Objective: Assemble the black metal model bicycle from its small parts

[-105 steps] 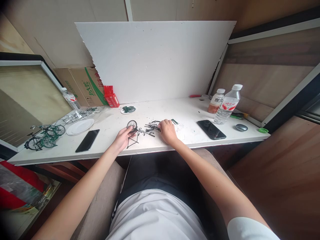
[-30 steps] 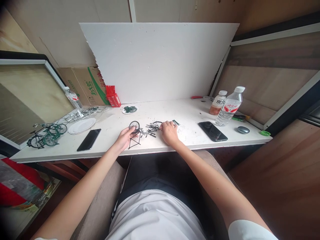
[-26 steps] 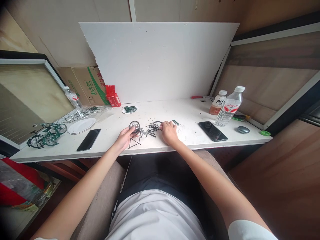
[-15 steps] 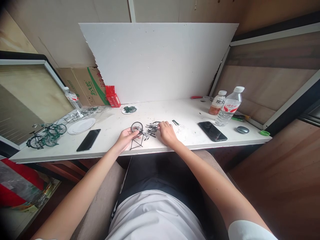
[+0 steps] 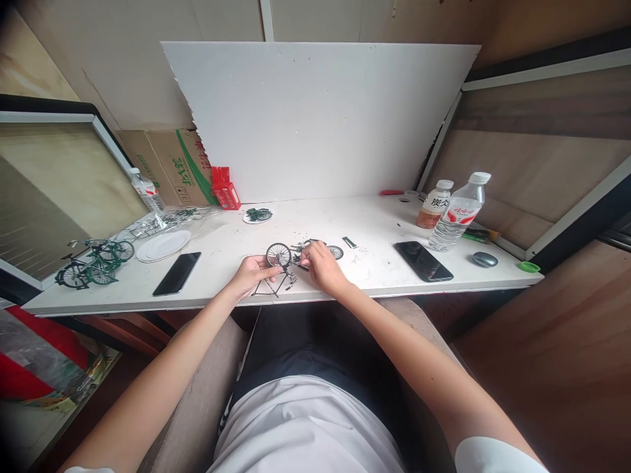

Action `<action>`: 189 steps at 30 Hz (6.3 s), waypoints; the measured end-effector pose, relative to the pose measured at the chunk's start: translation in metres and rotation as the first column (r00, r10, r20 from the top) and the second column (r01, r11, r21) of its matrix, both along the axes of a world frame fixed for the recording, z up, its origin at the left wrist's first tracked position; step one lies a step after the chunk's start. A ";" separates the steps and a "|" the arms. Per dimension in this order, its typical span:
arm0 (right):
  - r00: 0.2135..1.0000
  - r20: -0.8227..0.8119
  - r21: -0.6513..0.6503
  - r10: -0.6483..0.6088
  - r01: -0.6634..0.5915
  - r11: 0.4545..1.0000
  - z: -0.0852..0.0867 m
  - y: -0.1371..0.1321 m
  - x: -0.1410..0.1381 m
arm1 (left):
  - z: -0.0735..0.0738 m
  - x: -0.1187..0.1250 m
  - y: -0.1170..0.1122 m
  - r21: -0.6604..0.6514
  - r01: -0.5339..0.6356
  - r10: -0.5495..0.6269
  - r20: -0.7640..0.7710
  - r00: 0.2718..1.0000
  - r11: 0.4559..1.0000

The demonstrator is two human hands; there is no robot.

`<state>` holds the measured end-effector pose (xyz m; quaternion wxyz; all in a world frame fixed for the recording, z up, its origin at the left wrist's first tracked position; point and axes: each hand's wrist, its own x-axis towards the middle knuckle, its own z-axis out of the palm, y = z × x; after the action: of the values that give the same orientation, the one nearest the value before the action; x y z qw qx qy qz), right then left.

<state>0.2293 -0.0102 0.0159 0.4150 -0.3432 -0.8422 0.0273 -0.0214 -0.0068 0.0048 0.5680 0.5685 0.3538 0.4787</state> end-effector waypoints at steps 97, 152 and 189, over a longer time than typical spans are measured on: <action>0.945 -0.328 0.186 -0.008 0.073 0.980 0.024 -0.033 -0.021 | 0.032 0.049 -0.064 0.227 -0.090 0.093 -0.002 0.996 0.970; 0.997 -0.004 0.275 0.081 -0.076 0.958 0.023 -0.023 -0.011 | 0.031 0.045 -0.065 0.306 -0.096 0.168 -0.220 0.961 0.947; 0.966 -0.212 0.123 0.145 -0.121 0.985 0.018 -0.025 -0.015 | 0.037 0.036 -0.061 0.299 0.003 0.053 -0.180 0.982 0.954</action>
<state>0.2140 -0.0351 0.0342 0.5211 -0.2573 -0.8124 0.0468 0.0146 -0.0676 0.0419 0.4341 0.6851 0.3363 0.4786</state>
